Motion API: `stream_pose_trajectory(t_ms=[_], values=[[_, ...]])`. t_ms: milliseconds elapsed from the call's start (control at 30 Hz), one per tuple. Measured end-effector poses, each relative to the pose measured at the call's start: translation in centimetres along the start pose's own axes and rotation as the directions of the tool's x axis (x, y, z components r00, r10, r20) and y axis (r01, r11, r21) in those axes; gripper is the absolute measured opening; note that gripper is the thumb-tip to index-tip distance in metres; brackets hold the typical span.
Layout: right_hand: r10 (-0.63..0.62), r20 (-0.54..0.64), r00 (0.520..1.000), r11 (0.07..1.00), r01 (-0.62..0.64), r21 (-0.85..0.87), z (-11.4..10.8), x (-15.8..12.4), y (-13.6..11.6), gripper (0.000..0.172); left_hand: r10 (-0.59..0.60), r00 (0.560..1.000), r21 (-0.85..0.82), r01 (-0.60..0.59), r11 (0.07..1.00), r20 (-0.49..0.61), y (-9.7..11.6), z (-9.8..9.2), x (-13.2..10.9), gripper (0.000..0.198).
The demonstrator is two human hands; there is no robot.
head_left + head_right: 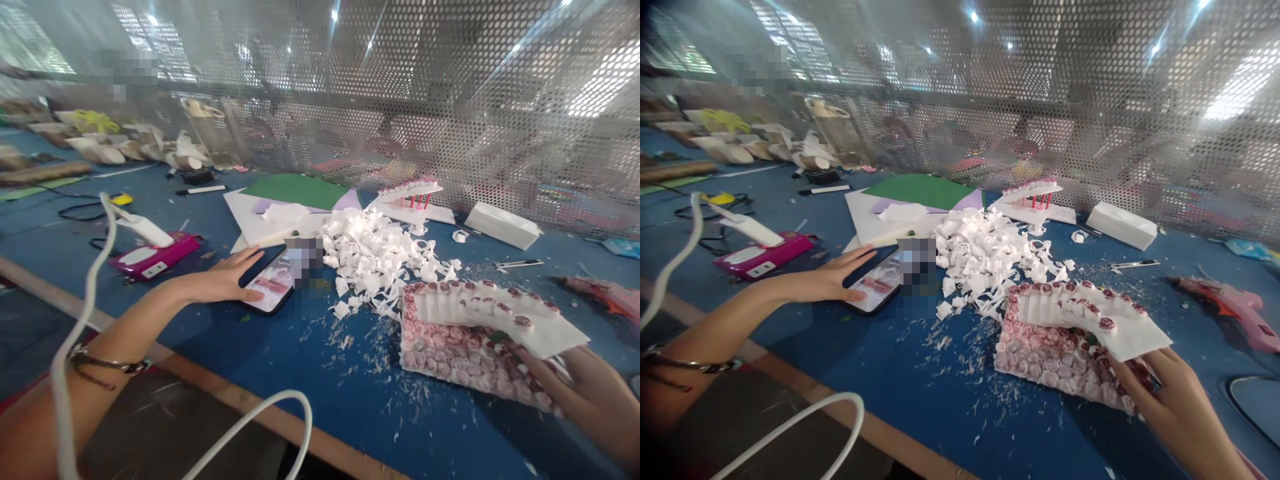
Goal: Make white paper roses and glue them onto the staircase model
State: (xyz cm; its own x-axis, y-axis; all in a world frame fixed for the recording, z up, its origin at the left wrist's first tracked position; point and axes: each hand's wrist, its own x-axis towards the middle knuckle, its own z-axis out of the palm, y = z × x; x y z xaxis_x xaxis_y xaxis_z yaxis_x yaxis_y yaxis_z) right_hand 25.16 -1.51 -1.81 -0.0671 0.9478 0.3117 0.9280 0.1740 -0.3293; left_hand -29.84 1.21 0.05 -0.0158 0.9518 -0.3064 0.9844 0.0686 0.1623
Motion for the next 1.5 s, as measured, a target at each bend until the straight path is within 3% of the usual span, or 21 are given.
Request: stream_pose_trajectory(t_ms=[200,300,367,467,567,600,700,733,833,900,967,1033,1067,1133,1233,1267,1300,1367,1433,1467,1500], values=[[-0.021,0.025,0.999,0.994,0.018,0.109,-0.3,0.5,-0.3,0.041,0.023,0.999,-0.066,-0.021,0.998,0.041,0.6,-0.7,0.0,0.109],[-0.012,-0.005,1.000,0.994,0.012,0.109,-0.6,0.7,-0.3,0.043,-0.012,0.988,-0.200,-0.018,0.980,-0.152,1.6,-1.6,-0.1,0.096],[0.011,-0.014,1.000,0.993,-0.009,0.116,-1.1,0.9,-0.1,0.044,0.045,0.944,-0.228,-0.125,0.965,-0.328,2.9,-2.5,-0.3,0.082],[0.040,-0.039,0.998,0.992,-0.035,0.121,-2.0,1.3,-0.1,0.042,0.226,0.833,-0.108,-0.321,0.941,-0.505,5.6,-3.9,-1.1,0.053],[-0.019,-0.029,0.999,0.993,0.022,0.116,-3.4,2.1,-1.0,0.034,0.279,0.825,-0.108,-0.375,0.921,-0.492,8.7,-5.1,-1.9,0.036],[-0.036,-0.029,0.999,0.994,0.039,0.099,-3.9,2.4,-1.5,0.031,0.331,0.801,-0.094,-0.429,0.898,-0.499,9.8,-5.5,-2.1,0.034],[-0.095,-0.094,0.991,0.991,0.103,0.083,-5.3,3.6,-3.0,0.032,0.449,0.668,-0.023,-0.572,0.820,-0.593,12.5,-6.7,-2.6,0.028],[-0.098,-0.119,0.988,0.991,0.108,0.082,-5.6,4.0,-3.4,0.033,0.465,0.652,-0.014,-0.588,0.809,-0.599,13.2,-7.1,-2.7,0.027],[-0.064,-0.224,0.972,0.992,0.087,0.093,-6.5,5.1,-4.3,0.032,0.534,0.628,0.002,-0.647,0.763,-0.565,15.1,-7.4,-3.0,0.031],[-0.052,-0.283,0.958,0.989,0.089,0.119,-6.9,5.9,-4.9,0.031,0.614,0.630,0.004,-0.697,0.717,-0.475,16.2,-7.0,-2.8,0.029],[-0.092,-0.320,0.943,0.977,0.147,0.153,-7.4,6.8,-5.8,0.032,0.585,0.627,-0.089,-0.717,0.691,-0.514,17.1,-6.1,-2.0,0.029],[-0.171,-0.368,0.914,0.954,0.248,0.170,-7.8,7.7,-7.1,0.035,0.438,0.576,-0.218,-0.743,0.633,-0.690,18.2,-5.2,-0.6,0.034],[-0.214,-0.377,0.901,0.935,0.301,0.189,-7.9,8.2,-7.9,0.034,0.357,0.603,-0.326,-0.736,0.593,-0.713,18.9,-4.9,0.1,0.044],[-0.289,-0.381,0.878,0.871,0.406,0.275,-8.0,9.3,-9.4,0.034,0.306,0.700,-0.559,-0.706,0.436,-0.645,20.2,-4.5,1.5,0.053],[-0.377,-0.411,0.830,0.786,0.521,0.333,-7.7,10.5,-10.7,0.035,0.332,0.724,-0.711,-0.678,0.186,-0.604,21.5,-4.3,2.0,0.037],[-0.402,-0.400,0.824,0.770,0.540,0.339,-7.6,10.7,-10.8,0.035,0.311,0.760,-0.760,-0.632,0.153,-0.570,21.6,-4.2,1.6,0.027],[-0.428,-0.351,0.833,0.762,0.541,0.354,-7.5,10.8,-10.5,0.034,0.285,0.810,-0.811,-0.566,0.151,-0.513,21.4,-3.9,1.1,0.021],[-0.507,-0.101,0.856,0.760,0.499,0.416,-7.3,10.7,-9.4,0.033,0.241,0.888,-0.879,-0.438,0.189,-0.391,20.5,-3.2,-0.4,0.025],[-0.596,0.209,0.776,0.764,0.467,0.445,-7.1,10.4,-7.7,0.032,0.212,0.942,-0.923,-0.306,0.233,-0.259,19.1,-2.0,-2.2,0.028],[-0.617,0.302,0.726,0.767,0.472,0.435,-6.9,10.2,-6.8,0.032,0.186,0.961,-0.929,-0.252,0.269,-0.207,18.4,-1.4,-3.0,0.030],[-0.614,0.350,0.708,0.780,0.474,0.409,-6.5,10.1,-6.0,0.032,0.181,0.971,-0.927,-0.206,0.312,-0.155,17.7,-0.8,-3.8,0.032]])
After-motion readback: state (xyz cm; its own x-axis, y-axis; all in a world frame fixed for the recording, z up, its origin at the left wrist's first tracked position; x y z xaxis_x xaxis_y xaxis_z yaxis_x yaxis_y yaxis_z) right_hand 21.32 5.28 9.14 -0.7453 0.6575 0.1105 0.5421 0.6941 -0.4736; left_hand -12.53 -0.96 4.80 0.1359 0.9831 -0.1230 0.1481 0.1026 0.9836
